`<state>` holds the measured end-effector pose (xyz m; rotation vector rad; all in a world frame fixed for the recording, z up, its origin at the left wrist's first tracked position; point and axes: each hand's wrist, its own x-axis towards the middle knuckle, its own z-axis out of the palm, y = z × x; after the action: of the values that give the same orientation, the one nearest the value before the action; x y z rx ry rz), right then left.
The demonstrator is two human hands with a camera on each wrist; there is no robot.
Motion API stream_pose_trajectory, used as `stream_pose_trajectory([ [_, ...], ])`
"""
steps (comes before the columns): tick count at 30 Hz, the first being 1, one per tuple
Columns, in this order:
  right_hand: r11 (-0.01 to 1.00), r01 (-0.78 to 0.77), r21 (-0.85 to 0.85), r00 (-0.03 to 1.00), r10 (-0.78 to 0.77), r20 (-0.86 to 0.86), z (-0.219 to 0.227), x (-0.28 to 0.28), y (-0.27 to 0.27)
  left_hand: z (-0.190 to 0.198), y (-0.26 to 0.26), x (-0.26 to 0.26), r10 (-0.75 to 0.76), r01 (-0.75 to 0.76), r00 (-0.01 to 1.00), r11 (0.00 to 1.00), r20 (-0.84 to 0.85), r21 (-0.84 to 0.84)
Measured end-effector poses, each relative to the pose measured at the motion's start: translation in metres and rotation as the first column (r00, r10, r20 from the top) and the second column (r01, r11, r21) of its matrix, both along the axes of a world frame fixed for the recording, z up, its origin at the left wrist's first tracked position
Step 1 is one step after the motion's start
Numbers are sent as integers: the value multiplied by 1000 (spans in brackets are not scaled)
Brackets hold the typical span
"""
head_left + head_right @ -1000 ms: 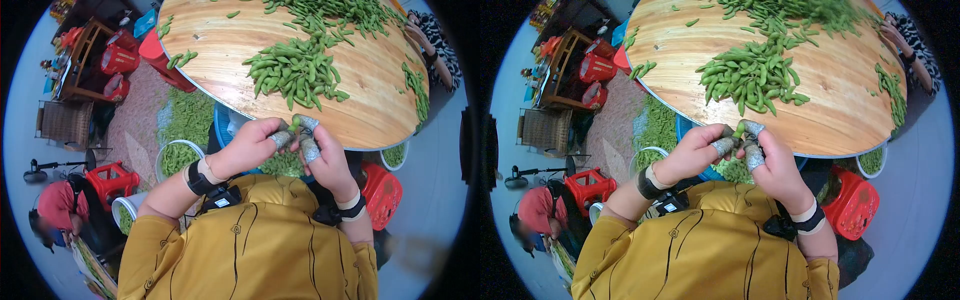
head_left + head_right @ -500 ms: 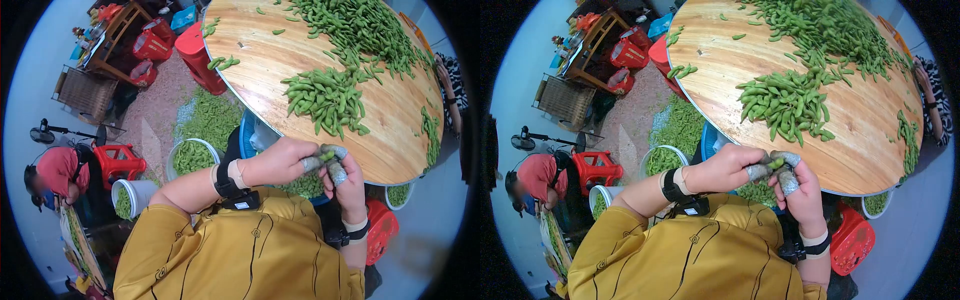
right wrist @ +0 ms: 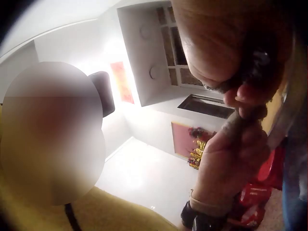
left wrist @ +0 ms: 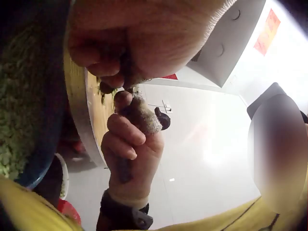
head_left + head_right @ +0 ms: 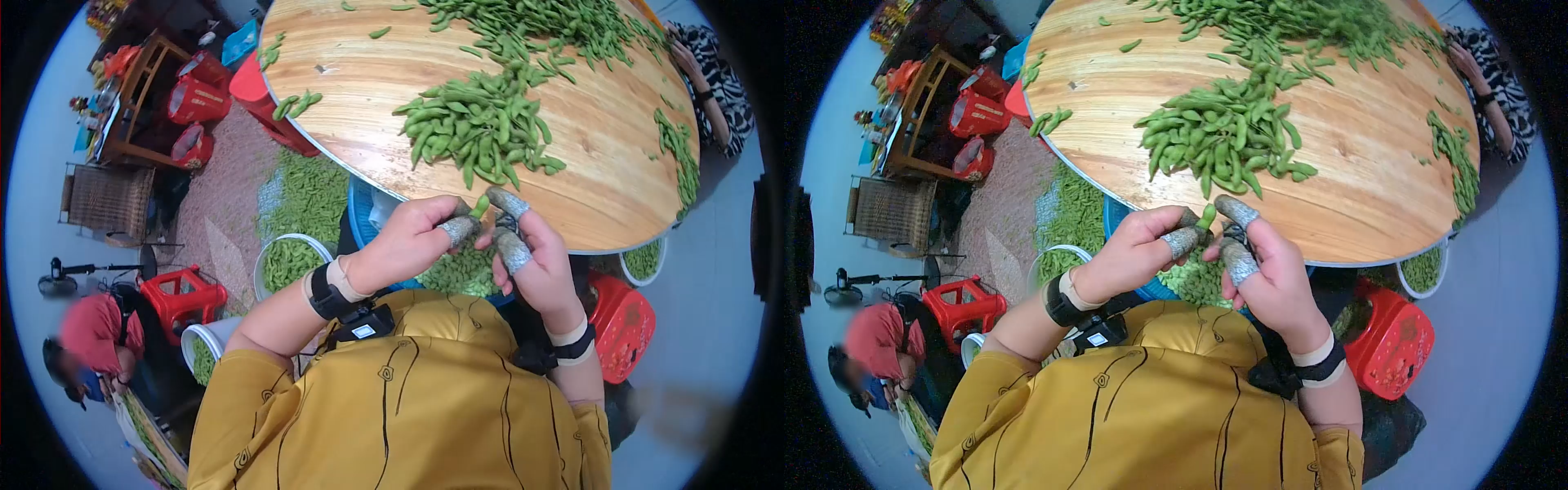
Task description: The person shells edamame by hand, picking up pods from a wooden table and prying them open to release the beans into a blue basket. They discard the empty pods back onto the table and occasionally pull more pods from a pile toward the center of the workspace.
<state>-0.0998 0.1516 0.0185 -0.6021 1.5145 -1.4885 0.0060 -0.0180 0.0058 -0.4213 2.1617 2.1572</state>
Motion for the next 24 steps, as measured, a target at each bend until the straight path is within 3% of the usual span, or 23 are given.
stream_pose_trajectory([
  [3,1000,-5,-28,999,6,32,-3,-1,-1,-9,0,-1,-41,39,998,997,-40,-64],
  [5,1000,-2,-26,999,3,34,-5,-2,-2,-17,0,-2,-40,12,989,980,-139,-197],
  [9,1000,-23,-7,995,23,101,-7,-6,-3,-13,2,-2,-19,-31,986,956,-167,-292],
  [11,999,-27,-23,991,30,128,-8,-6,-4,-20,-1,-1,-151,-113,937,721,-314,-683],
  [13,999,-31,-38,987,36,156,-6,-7,-4,-14,-5,1,-163,-151,921,687,-353,-711],
  [14,998,-35,-53,962,49,268,-3,-9,-3,-9,-8,2,-96,50,982,963,-163,-267],
  [15,997,-35,-66,924,58,377,0,-11,-2,-6,-11,3,-140,124,990,948,35,293],
  [16,995,-50,-86,877,85,473,1,-13,1,-7,-14,3,-199,183,980,870,-12,458],
  [20,995,-23,-94,860,67,507,-2,-12,-1,-13,-16,0,-209,183,978,844,-5,504],
  [21,999,-36,-38,926,48,375,-5,-12,-2,-15,-13,0,-173,173,977,985,-126,-12],
  [22,999,-42,20,972,36,234,-8,-11,-3,-15,-11,0,-200,47,948,855,-246,-516],
  [23,999,-44,18,972,39,233,-9,-9,-3,-15,-9,0,-198,45,949,855,-246,-517],
  [24,999,-37,32,978,29,205,-9,-7,-4,-15,-7,0,-233,-50,927,702,-295,-711],
])
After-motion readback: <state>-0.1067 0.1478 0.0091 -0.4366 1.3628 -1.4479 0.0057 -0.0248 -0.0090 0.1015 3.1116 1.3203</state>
